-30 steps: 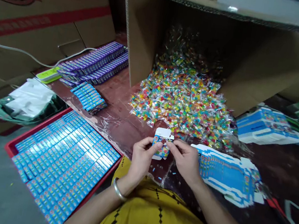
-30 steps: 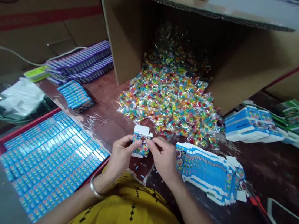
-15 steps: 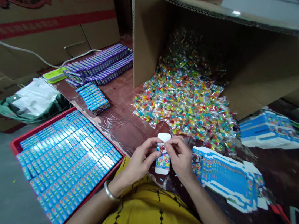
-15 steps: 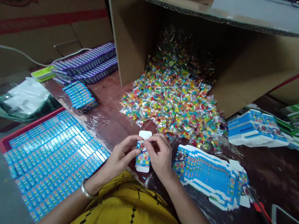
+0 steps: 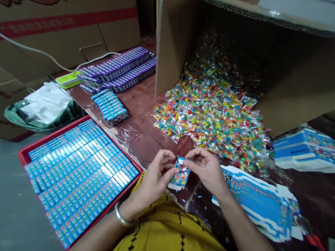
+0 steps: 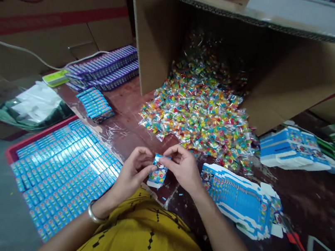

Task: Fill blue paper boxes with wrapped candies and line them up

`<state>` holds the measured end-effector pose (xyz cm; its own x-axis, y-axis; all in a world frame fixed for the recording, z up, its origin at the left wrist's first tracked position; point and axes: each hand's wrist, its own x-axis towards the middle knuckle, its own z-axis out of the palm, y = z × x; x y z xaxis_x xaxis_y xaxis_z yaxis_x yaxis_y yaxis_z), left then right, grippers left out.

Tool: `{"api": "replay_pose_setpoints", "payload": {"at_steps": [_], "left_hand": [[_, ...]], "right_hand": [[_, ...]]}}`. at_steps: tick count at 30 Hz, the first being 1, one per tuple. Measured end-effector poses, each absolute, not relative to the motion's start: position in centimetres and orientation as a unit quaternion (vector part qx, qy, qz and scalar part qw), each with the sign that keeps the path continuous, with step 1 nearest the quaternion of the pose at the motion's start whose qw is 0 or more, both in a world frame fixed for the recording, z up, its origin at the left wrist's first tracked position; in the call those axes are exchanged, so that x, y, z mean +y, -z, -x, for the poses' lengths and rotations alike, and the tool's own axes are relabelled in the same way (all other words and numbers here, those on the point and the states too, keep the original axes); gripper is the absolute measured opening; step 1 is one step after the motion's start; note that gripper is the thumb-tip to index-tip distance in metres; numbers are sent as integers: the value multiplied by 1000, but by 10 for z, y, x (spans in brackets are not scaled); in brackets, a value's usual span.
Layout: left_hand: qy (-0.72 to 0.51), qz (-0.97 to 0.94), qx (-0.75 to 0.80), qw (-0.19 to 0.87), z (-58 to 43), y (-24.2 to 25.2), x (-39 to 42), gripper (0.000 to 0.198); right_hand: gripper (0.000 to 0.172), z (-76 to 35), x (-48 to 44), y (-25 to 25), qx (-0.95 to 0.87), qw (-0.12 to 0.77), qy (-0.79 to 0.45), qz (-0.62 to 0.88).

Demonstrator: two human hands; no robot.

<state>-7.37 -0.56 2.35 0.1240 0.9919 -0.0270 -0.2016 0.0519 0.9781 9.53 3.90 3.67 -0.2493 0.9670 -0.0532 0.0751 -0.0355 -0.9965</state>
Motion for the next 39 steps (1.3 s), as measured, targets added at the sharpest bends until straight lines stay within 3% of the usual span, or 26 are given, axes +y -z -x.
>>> {"api": "replay_pose_setpoints", "payload": {"at_steps": [8, 11, 15, 22, 25, 29, 34, 39], "left_hand": [[-482, -482, 423, 596, 79, -31, -5, 40], [-469, -496, 433, 589, 80, -33, -4, 43], [-467, -486, 446, 589, 81, -31, -3, 33], [-462, -447, 448, 621, 85, -15, 0, 26], [-457, -429, 467, 624, 89, -10, 6, 27], [-475, -382, 498, 617, 92, -10, 11, 37], [-491, -262, 477, 681, 96, -13, 12, 53], [-484, -170, 409, 755, 98, -9, 13, 40]], "right_hand": [[26, -103, 52, -44, -582, 356, -554, 477], [24, -101, 48, -46, -625, 360, -496, 484], [12, -96, 31, -46, -712, 359, -385, 465], [23, -114, 33, -36, -734, 302, -397, 460], [24, -135, 60, -33, -770, 290, -219, 525], [23, -150, 93, -25, -848, 181, 21, 498], [20, -152, 109, -16, -862, 172, 42, 475], [20, -156, 115, -12, -871, 140, 38, 470]]}}
